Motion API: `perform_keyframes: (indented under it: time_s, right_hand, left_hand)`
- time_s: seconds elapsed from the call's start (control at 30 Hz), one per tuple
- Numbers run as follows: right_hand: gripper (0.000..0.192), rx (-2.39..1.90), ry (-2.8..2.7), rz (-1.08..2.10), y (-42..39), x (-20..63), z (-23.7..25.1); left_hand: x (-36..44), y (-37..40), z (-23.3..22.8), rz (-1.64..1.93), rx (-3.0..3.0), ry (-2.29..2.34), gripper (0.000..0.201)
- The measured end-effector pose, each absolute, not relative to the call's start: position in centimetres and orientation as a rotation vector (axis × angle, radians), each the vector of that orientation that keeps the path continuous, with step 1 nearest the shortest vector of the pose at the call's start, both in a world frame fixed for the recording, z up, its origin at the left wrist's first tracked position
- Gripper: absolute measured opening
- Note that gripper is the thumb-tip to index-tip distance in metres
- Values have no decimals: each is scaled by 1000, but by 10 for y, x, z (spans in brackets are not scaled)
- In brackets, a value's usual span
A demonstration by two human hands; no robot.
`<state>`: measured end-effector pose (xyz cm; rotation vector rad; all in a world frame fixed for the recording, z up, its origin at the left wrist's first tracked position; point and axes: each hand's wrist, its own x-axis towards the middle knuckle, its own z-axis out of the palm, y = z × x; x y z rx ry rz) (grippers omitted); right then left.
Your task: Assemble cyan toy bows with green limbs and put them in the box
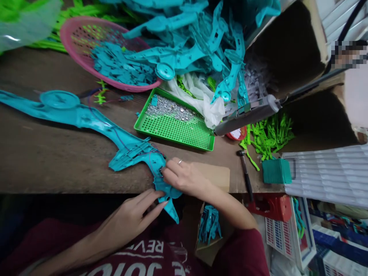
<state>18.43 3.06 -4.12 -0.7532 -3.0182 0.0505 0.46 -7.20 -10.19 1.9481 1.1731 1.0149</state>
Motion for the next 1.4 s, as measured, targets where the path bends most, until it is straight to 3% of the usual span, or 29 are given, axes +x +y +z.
perform_keyframes:
  time_s: [0.13, 0.23, 0.37, 0.47, 0.53, 0.73, 0.83, 1.03, 1.1, 1.17, 1.23, 1.3, 1.4]
  right_hand:
    - [25, -670, -3193, -37, 30, 175, -32]
    - [19, -624, -3302, 76, 35, 165, -17]
    - [12, -749, -3322, 479, 60, 147, -4]
    - [16, -926, -3259, 903, 84, 136, 2]
    - [19, -1109, -3152, 1025, 85, 133, 5]
    - [51, -1580, -2649, 652, 23, 152, -16]
    - [52, -1586, -2457, 636, 5, 162, -41]
    - [61, -1427, -2228, 293, -17, 177, -56]
    - [62, -1335, -2220, 185, -34, 183, -49]
    - [63, -1293, -2197, 151, -50, 190, -36]
    - [62, -1328, -2230, 330, -57, 203, -17]
    - [54, -1357, -2282, 722, -52, 219, 4]
    - [46, -1205, -2211, 1254, -31, 235, 24]
  left_hand:
    - [6, -70, -99, 1088, 1936, 1173, 28]
    - [8, -69, -99, 1133, 1935, 1175, 27]
    - [8, -69, -99, 1127, 1902, 1152, 23]
    - [7, -71, -101, 1104, 1873, 1129, 18]
    - [7, -72, -101, 1087, 1844, 1136, 17]
    - [18, -76, -104, 976, 1740, 1108, 22]
    - [19, -83, -104, 889, 1756, 1014, 24]
    - [-52, -65, -59, 1166, 2473, 1069, 34]
    - [-86, -46, -39, 1002, 2663, 1255, 47]
    - [-112, -28, -25, 779, 2795, 1338, 46]
    - [-128, -14, -17, 546, 2957, 1328, 43]
    - [-136, -7, -9, 408, 3106, 1230, 44]
    - [-132, -7, 10, 507, 3186, 958, 44]
